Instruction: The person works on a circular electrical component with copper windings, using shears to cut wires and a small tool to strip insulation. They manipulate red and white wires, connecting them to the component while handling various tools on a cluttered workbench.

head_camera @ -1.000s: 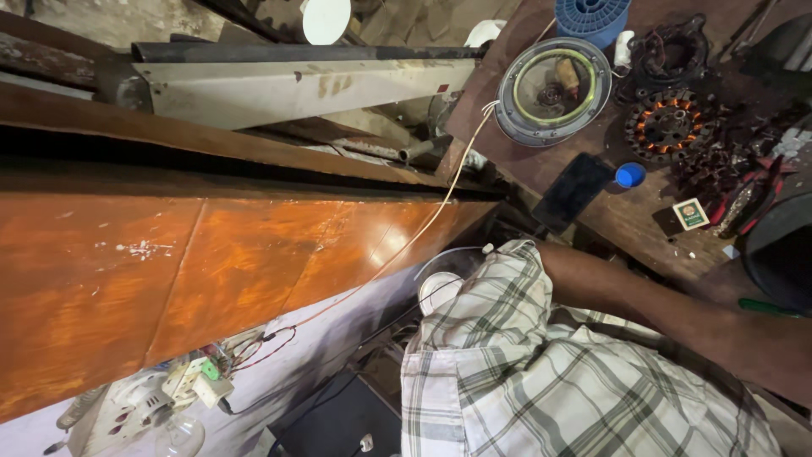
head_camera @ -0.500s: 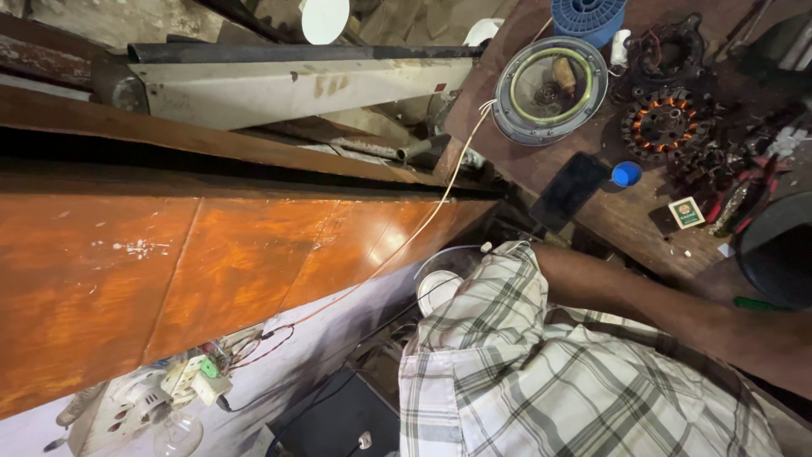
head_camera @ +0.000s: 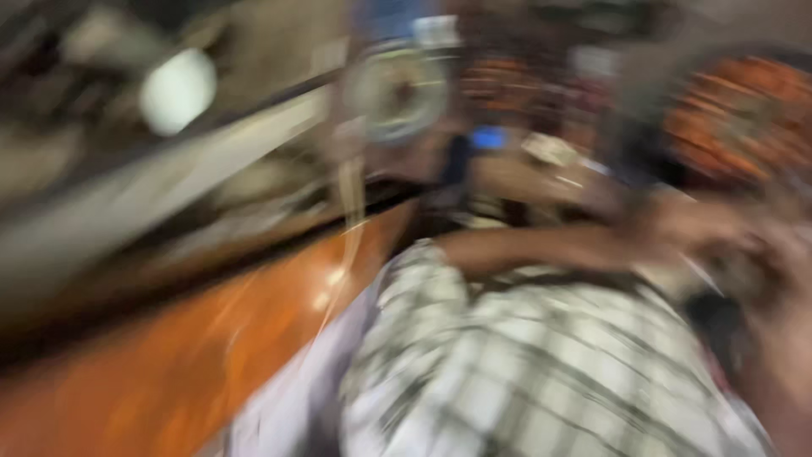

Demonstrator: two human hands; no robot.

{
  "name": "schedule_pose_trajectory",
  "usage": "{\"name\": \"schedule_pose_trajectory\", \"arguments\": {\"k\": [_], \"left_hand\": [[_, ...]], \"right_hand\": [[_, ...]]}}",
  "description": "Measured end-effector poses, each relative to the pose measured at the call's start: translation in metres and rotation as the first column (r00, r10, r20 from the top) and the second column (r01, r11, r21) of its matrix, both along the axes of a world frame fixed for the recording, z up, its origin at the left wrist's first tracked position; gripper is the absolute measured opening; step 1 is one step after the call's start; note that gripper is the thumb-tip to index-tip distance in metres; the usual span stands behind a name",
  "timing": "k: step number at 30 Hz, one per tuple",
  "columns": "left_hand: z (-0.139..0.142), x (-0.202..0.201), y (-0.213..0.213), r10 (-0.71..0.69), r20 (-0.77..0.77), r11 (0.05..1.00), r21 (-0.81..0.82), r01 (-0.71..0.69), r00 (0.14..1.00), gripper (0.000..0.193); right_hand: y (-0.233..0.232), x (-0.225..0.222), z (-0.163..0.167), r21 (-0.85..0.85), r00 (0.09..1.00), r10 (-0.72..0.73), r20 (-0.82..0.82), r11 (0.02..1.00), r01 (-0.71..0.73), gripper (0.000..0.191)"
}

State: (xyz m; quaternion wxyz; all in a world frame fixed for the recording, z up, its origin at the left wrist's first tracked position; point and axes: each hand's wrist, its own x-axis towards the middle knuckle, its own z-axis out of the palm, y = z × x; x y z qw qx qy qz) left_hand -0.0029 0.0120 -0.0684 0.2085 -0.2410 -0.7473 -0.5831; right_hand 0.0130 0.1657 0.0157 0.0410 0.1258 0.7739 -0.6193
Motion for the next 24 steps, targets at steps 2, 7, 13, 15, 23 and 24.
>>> {"name": "schedule_pose_trajectory", "arguments": {"k": [2, 7, 13, 15, 23, 24], "left_hand": [[0.016, 0.002, -0.005, -0.036, 0.033, 0.998, 0.047, 0.034, 0.999, 0.018], [0.063, -0.002, -0.017, -0.055, 0.086, 0.996, 0.069, 0.049, 0.995, 0.013], [0.08, -0.007, -0.006, -0.1, 0.156, 0.994, 0.058, 0.092, 0.983, 0.011], [0.085, -0.008, -0.004, -0.113, 0.139, 0.993, 0.038, 0.109, 0.984, 0.012], [0.147, -0.004, -0.02, -0.1, 0.128, 0.966, -0.223, 0.127, 0.987, 0.039], [0.149, -0.008, -0.02, -0.13, 0.181, 0.968, -0.187, 0.164, 0.975, 0.035]], "right_hand": [[0.007, 0.001, 0.006, -0.051, 0.998, -0.055, 0.01, 0.997, 0.055, 0.012], [0.017, 0.001, 0.016, -0.444, 0.994, -0.072, 0.086, 0.89, 0.102, 0.014], [0.013, 0.0, 0.008, -0.476, 0.995, -0.101, 0.014, 0.874, 0.096, 0.009], [0.012, -0.001, 0.001, -0.445, 0.996, -0.083, -0.02, 0.893, 0.066, 0.007], [0.028, 0.0, 0.036, 0.372, 0.835, 0.409, -0.369, 0.888, -0.27, 0.021], [0.026, -0.002, 0.04, 0.424, 0.799, 0.467, -0.379, 0.855, -0.299, 0.025]]}}
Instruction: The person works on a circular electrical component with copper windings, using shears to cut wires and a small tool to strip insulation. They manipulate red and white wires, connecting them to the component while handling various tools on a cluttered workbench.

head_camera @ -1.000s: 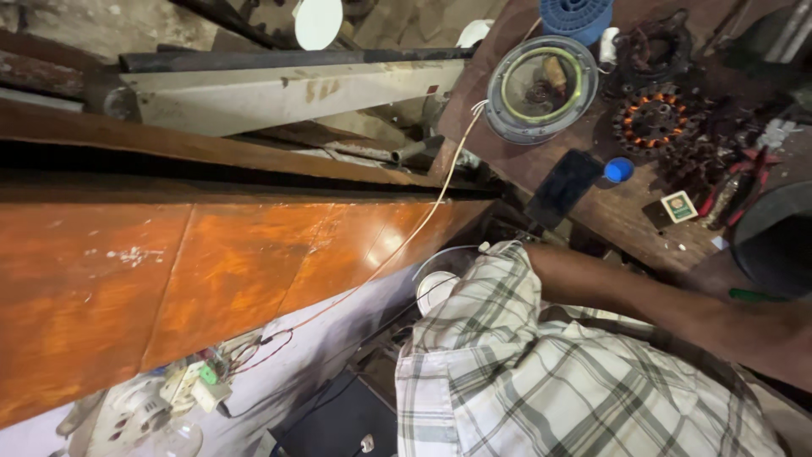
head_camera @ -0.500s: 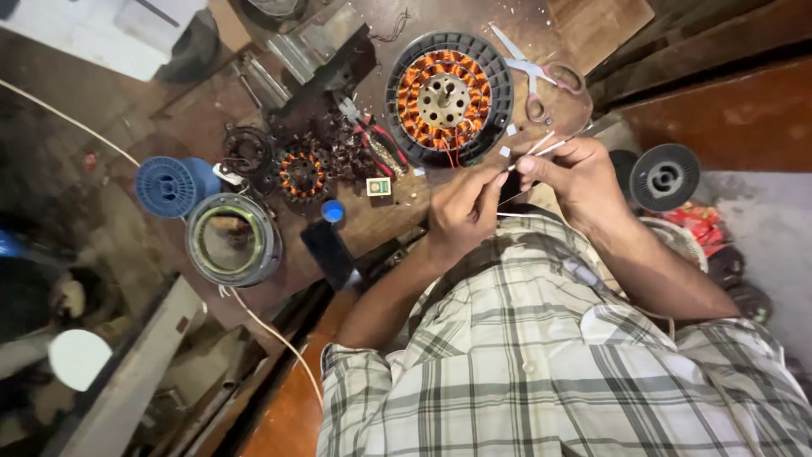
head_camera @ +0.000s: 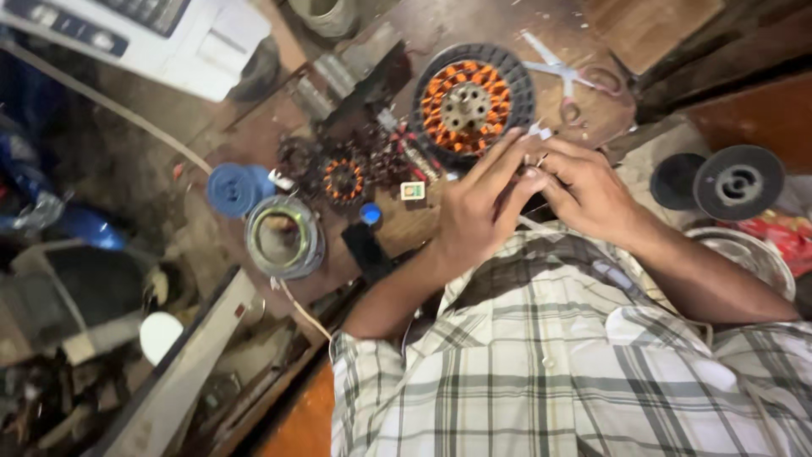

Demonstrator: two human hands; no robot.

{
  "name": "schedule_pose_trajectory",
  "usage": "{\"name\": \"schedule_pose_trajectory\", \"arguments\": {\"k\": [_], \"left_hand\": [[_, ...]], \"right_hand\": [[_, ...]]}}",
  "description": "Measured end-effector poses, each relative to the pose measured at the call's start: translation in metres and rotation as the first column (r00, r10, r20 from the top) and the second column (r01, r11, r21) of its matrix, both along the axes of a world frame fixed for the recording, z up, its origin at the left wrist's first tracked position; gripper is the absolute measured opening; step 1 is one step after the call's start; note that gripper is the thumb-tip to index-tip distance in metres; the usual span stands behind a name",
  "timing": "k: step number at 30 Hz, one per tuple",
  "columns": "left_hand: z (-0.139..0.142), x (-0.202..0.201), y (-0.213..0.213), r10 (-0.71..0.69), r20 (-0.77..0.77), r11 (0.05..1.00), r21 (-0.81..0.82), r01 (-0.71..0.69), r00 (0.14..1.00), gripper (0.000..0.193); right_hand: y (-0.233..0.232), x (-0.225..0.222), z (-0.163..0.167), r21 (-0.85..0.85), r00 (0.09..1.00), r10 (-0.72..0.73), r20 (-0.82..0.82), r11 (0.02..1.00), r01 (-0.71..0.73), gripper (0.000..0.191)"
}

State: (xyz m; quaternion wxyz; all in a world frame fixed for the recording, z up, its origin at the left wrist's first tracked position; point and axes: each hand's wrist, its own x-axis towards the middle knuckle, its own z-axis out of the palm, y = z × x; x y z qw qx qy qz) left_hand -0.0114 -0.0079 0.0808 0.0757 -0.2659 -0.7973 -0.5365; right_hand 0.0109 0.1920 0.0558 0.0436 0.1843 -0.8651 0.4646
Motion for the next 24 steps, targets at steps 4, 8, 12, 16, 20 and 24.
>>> {"name": "schedule_pose_trajectory", "arguments": {"k": [4, 8, 12, 16, 20, 24], "left_hand": [[-0.007, -0.006, 0.002, -0.046, -0.024, 0.996, 0.069, 0.048, 0.999, 0.017], [-0.023, -0.002, -0.007, -0.136, -0.449, 0.991, -0.064, 0.12, 0.883, 0.019], [-0.036, 0.011, -0.006, -0.241, -0.631, 0.97, -0.148, 0.191, 0.737, 0.028], [-0.056, 0.02, -0.003, -0.407, -0.558, 0.912, -0.282, 0.296, 0.723, 0.035], [-0.08, 0.04, -0.008, -0.169, -0.288, 0.985, -0.011, 0.174, 0.943, 0.043], [-0.114, 0.049, -0.005, 0.292, 0.173, 0.95, 0.065, -0.307, 0.941, 0.042]], "right_hand": [[-0.006, -0.004, -0.003, 0.144, 0.995, 0.055, -0.083, 0.989, -0.043, 0.024], [-0.011, -0.004, -0.029, 0.176, 0.945, 0.019, -0.327, 0.984, 0.041, 0.041], [-0.02, -0.015, -0.056, 0.13, 0.858, -0.015, -0.513, 0.987, 0.095, 0.051], [-0.032, -0.022, -0.077, 0.036, 0.839, -0.153, -0.522, 0.979, 0.201, 0.043], [-0.023, 0.001, -0.096, -0.362, 0.953, -0.287, 0.095, 0.882, 0.301, 0.035], [-0.005, 0.015, -0.112, -0.498, 0.898, -0.089, 0.432, 0.806, 0.32, 0.025]]}}
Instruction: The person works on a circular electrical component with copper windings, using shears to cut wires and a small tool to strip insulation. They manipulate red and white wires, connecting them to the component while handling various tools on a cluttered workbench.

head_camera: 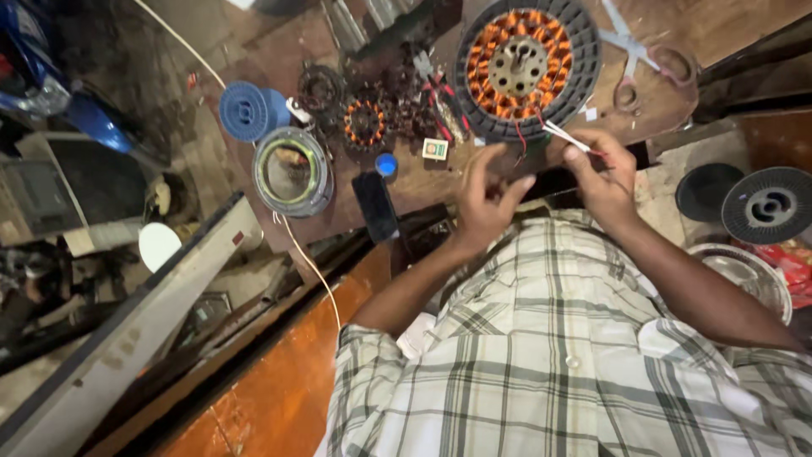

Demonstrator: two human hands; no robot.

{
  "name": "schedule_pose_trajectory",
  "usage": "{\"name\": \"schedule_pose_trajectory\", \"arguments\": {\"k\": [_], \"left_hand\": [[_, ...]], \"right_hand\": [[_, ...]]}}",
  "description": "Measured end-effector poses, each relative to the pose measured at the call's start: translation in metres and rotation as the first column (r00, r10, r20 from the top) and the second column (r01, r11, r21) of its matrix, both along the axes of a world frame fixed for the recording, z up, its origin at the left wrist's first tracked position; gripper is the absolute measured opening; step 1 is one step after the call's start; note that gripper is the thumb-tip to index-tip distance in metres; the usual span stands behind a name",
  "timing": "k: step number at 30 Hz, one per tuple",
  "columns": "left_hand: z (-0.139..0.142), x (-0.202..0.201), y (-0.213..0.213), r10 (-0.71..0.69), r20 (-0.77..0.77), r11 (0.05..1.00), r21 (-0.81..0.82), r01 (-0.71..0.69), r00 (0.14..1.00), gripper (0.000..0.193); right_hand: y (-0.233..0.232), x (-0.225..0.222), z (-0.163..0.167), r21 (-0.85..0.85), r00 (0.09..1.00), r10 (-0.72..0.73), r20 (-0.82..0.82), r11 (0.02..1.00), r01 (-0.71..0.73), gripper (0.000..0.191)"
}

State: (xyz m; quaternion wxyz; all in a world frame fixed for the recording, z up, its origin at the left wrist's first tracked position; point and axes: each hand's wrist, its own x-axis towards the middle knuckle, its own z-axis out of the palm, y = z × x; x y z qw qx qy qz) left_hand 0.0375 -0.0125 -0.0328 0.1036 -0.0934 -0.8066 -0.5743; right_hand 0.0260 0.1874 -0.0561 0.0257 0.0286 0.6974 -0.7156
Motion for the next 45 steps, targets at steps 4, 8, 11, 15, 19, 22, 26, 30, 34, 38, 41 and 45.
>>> {"name": "schedule_pose_trajectory", "arguments": {"k": [4, 8, 11, 15, 19, 22, 26, 30, 34, 38, 41, 45], "left_hand": [[-0.029, -0.006, 0.012, -0.041, 0.298, 0.993, 0.12, 0.005, 0.954, 0.02], [-0.031, 0.006, 0.017, -0.305, 0.569, 0.746, 0.641, -0.18, 0.764, 0.026], [-0.026, 0.017, 0.017, -0.445, 0.565, 0.604, 0.762, -0.233, 0.695, 0.028], [-0.026, 0.016, 0.026, -0.428, 0.487, 0.572, 0.798, -0.189, 0.761, 0.027], [-0.036, 0.013, 0.044, -0.477, 0.378, 0.377, 0.904, -0.203, 0.794, 0.021], [-0.046, 0.013, 0.056, -0.433, 0.424, 0.317, 0.898, -0.306, 0.795, 0.019], [-0.056, 0.018, 0.064, -0.405, 0.388, 0.34, 0.905, -0.257, 0.828, 0.016], [-0.059, 0.021, 0.066, -0.369, 0.42, 0.344, 0.891, -0.298, 0.829, 0.018], [-0.053, 0.021, 0.062, -0.287, 0.354, 0.307, 0.914, -0.264, 0.89, 0.015], [-0.043, 0.027, 0.059, -0.295, 0.423, 0.297, 0.893, -0.339, 0.857, 0.025], [-0.042, 0.034, 0.06, -0.338, 0.437, 0.361, 0.878, -0.315, 0.833, 0.028], [-0.049, 0.039, 0.06, -0.325, 0.483, 0.425, 0.843, -0.331, 0.813, 0.028]], "right_hand": [[0.003, 0.001, 0.009, 0.106, 0.965, 0.219, 0.14, 0.966, -0.235, 0.027], [0.013, 0.006, 0.039, 0.283, 0.874, 0.422, 0.24, 0.831, -0.479, 0.044], [0.015, 0.017, 0.048, 0.279, 0.892, 0.431, 0.135, 0.847, -0.452, 0.037], [0.022, 0.018, 0.04, 0.344, 0.929, 0.37, 0.017, 0.87, -0.353, 0.018], [0.037, 0.012, 0.031, 0.044, 0.881, 0.386, 0.274, 0.91, -0.412, 0.018], [0.043, 0.01, 0.026, -0.128, 0.866, 0.389, 0.313, 0.921, -0.368, 0.028], [0.046, 0.005, 0.023, 0.029, 0.871, 0.4, 0.287, 0.905, -0.425, 0.02], [0.05, 0.001, 0.03, -0.122, 0.795, 0.518, 0.317, 0.853, -0.507, 0.025], [0.062, 0.004, 0.043, 0.128, 0.834, 0.474, 0.282, 0.843, -0.522, 0.024], [0.059, 0.005, 0.043, 0.178, 0.845, 0.442, 0.3, 0.845, -0.505, 0.017], [0.053, 0.004, 0.038, 0.227, 0.839, 0.418, 0.349, 0.831, -0.508, 0.016], [0.052, 0.003, 0.038, 0.265, 0.812, 0.532, 0.239, 0.769, -0.582, 0.017]]}}
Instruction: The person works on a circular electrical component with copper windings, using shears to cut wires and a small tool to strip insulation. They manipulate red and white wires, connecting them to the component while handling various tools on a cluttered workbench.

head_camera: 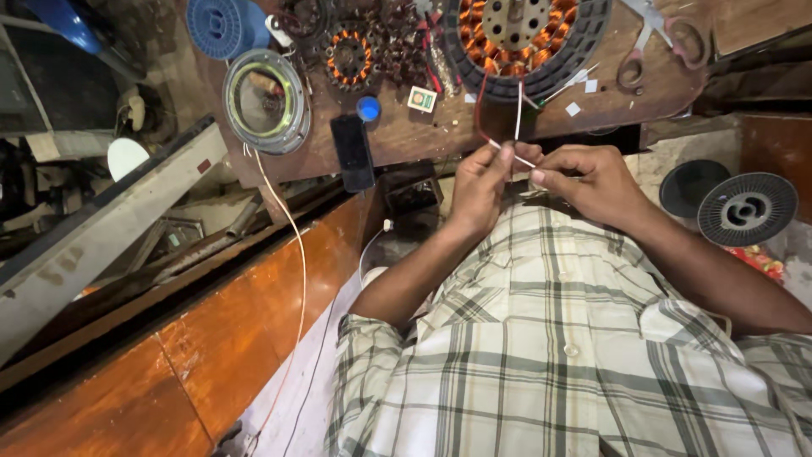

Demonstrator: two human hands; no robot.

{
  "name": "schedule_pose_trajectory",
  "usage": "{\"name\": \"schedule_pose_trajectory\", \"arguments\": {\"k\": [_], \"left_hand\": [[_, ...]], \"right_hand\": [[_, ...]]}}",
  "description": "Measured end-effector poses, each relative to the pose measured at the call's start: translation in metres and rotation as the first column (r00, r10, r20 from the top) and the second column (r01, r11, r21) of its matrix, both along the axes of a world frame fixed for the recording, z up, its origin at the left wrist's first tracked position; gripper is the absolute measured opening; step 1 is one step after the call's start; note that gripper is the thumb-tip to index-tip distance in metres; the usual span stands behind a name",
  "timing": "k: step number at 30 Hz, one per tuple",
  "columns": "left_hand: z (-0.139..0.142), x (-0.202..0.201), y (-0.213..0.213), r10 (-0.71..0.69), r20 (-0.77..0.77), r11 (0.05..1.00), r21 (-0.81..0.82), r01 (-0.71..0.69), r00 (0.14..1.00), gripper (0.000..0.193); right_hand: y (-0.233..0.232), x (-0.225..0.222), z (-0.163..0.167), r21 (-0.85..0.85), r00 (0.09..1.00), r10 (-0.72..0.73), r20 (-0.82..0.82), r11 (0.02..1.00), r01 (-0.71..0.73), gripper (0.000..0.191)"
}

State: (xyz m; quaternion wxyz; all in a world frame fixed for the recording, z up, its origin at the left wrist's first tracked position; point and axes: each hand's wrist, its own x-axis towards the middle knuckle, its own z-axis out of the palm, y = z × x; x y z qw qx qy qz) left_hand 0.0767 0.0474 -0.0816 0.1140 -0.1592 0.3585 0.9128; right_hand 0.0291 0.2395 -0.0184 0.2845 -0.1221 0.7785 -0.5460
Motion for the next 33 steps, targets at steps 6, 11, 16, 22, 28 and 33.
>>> {"name": "schedule_pose_trajectory", "arguments": {"k": [6, 11, 16, 22, 28, 33], "left_hand": [[-0.004, -0.029, -0.037, -0.056, 0.045, 0.971, -0.231, 0.065, 0.997, 0.036], [0.011, -0.039, -0.037, -0.224, 0.036, 0.918, -0.328, 0.223, 0.974, 0.043], [0.027, -0.026, -0.029, -0.198, 0.0, 0.944, -0.269, 0.191, 0.98, 0.035], [0.028, -0.034, -0.029, -0.148, 0.079, 0.883, -0.439, 0.168, 0.986, 0.029], [0.026, -0.041, -0.036, -0.147, 0.014, 0.942, -0.304, 0.144, 0.989, 0.019], [0.014, -0.043, -0.036, -0.169, 0.096, 0.958, -0.219, 0.187, 0.981, 0.021]], "right_hand": [[0.003, -0.007, 0.01, -0.038, 0.935, 0.295, -0.195, 0.951, -0.308, 0.02], [-0.016, -0.002, 0.004, 0.097, 0.987, 0.123, -0.104, 0.989, -0.113, 0.03], [-0.025, 0.001, -0.005, 0.101, 0.997, 0.075, -0.02, 0.992, -0.073, 0.022], [-0.023, 0.008, 0.004, 0.007, 0.949, 0.251, -0.19, 0.967, -0.254, 0.027], [-0.025, 0.009, 0.011, -0.078, 0.961, 0.225, -0.158, 0.968, -0.239, 0.028], [-0.02, 0.012, 0.01, -0.066, 0.968, 0.198, -0.155, 0.975, -0.21, 0.027]]}}
